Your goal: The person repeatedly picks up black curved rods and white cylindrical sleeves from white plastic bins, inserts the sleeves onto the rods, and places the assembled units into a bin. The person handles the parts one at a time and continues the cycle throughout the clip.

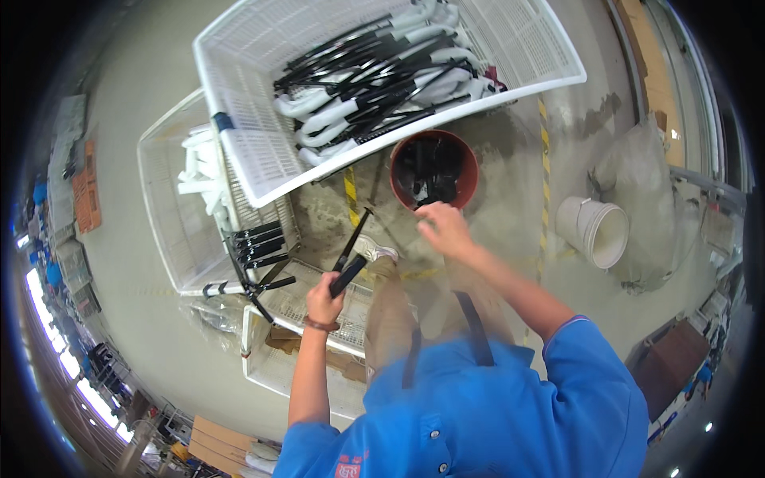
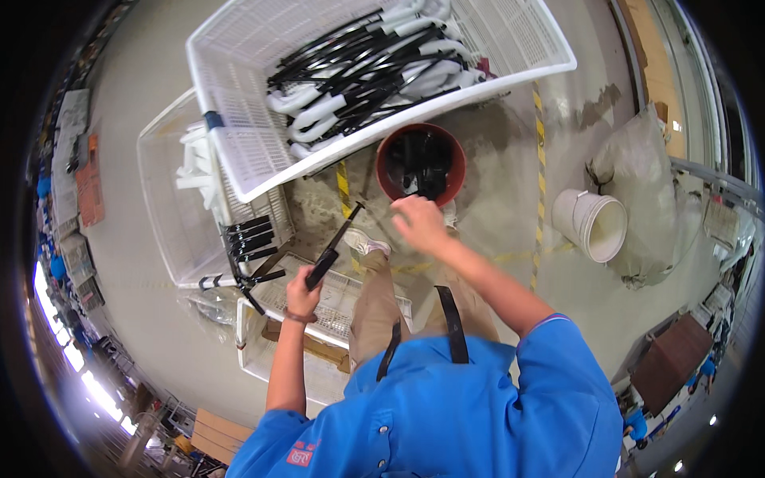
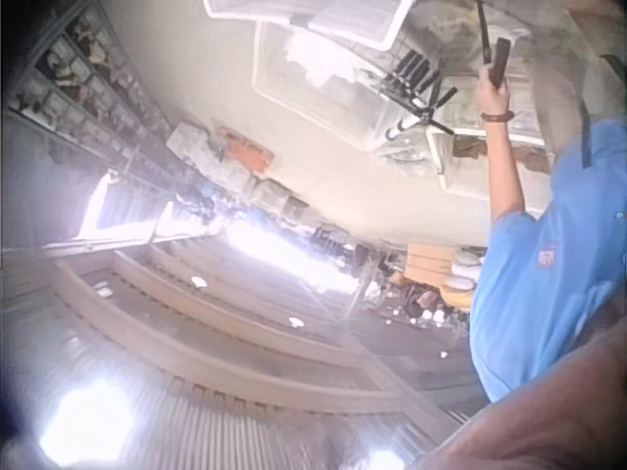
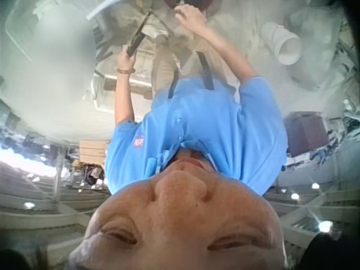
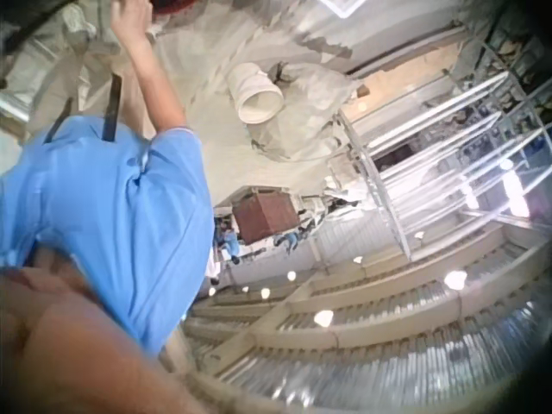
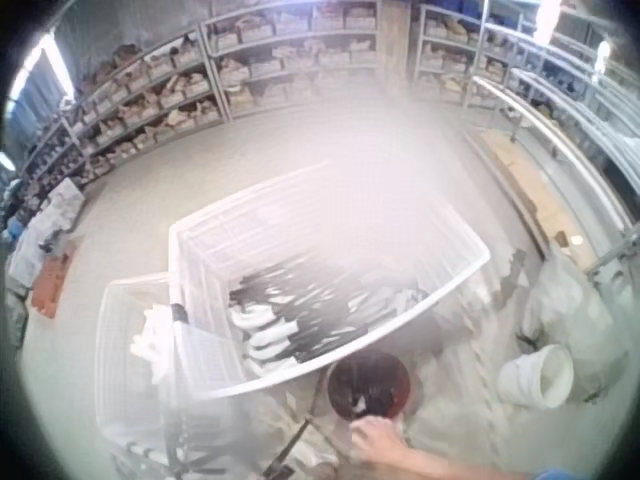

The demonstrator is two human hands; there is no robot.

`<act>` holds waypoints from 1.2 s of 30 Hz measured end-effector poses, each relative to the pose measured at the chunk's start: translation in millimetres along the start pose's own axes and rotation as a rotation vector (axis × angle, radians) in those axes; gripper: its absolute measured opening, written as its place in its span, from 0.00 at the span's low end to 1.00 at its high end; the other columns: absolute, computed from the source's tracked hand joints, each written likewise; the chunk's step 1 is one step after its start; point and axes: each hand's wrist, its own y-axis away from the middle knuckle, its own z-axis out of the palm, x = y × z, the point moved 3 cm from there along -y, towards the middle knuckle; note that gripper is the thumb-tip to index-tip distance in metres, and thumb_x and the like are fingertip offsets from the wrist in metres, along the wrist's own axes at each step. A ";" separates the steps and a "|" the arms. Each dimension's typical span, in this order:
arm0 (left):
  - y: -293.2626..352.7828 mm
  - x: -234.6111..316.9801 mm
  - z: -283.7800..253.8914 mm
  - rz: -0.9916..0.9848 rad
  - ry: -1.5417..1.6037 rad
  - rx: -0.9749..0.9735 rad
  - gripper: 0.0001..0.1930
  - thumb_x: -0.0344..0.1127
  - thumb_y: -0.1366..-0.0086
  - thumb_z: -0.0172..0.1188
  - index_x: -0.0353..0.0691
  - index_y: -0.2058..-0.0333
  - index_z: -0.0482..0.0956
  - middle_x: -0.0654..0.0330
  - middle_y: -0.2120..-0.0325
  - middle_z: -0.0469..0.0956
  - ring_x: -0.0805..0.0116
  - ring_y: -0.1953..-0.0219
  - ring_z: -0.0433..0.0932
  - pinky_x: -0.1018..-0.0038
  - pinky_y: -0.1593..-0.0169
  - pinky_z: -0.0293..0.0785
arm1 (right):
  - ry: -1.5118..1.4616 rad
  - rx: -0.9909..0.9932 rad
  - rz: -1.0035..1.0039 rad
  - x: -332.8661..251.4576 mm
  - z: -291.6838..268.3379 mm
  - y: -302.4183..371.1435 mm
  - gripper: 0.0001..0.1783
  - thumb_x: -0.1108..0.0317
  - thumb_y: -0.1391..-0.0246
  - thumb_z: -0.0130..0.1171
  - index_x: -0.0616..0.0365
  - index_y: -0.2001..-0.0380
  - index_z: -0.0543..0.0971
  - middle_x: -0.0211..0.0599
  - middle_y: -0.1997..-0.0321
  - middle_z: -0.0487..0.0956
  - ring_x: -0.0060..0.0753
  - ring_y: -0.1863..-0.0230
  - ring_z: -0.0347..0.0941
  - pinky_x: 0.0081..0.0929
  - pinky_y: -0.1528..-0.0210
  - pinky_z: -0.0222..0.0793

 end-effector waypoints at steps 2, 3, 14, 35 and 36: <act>0.2 -21.0 14.6 -0.135 -0.029 0.048 0.16 0.35 0.45 0.69 0.41 0.60 0.75 0.51 0.76 0.79 0.53 0.76 0.78 0.65 0.70 0.74 | 0.135 -0.194 0.329 97.8 35.7 -6.2 0.17 0.65 0.50 0.61 0.53 0.55 0.77 0.42 0.54 0.77 0.47 0.54 0.75 0.43 0.52 0.72; 0.6 -30.1 21.0 -0.230 -0.038 0.058 0.17 0.37 0.44 0.70 0.39 0.60 0.75 0.52 0.77 0.78 0.57 0.79 0.76 0.68 0.71 0.73 | 0.264 -0.363 0.462 142.9 58.2 -9.2 0.18 0.64 0.49 0.60 0.54 0.54 0.76 0.44 0.53 0.77 0.50 0.53 0.75 0.44 0.51 0.72; 2.9 -69.8 32.3 -0.360 0.208 0.652 0.30 0.67 0.35 0.50 0.40 0.67 0.64 0.63 0.75 0.67 0.77 0.79 0.63 0.81 0.78 0.59 | 0.043 -0.334 1.066 410.8 343.3 -126.3 0.25 0.51 0.45 0.60 0.62 0.55 0.75 0.54 0.60 0.79 0.57 0.53 0.76 0.45 0.50 0.73; -74.3 -2.0 69.6 -0.010 0.048 0.316 0.13 0.37 0.40 0.66 0.34 0.63 0.76 0.55 0.79 0.76 0.68 0.79 0.74 0.72 0.73 0.71 | -0.876 0.233 0.555 242.3 99.6 -87.1 0.19 0.78 0.47 0.63 0.59 0.51 0.75 0.28 0.54 0.76 0.23 0.49 0.70 0.25 0.45 0.64; -84.7 9.8 72.3 0.003 0.010 0.287 0.13 0.38 0.40 0.67 0.36 0.64 0.76 0.53 0.79 0.76 0.64 0.79 0.76 0.70 0.72 0.72 | -0.928 0.268 0.504 223.3 76.0 -84.5 0.19 0.77 0.47 0.63 0.59 0.51 0.75 0.28 0.53 0.77 0.23 0.49 0.71 0.25 0.44 0.64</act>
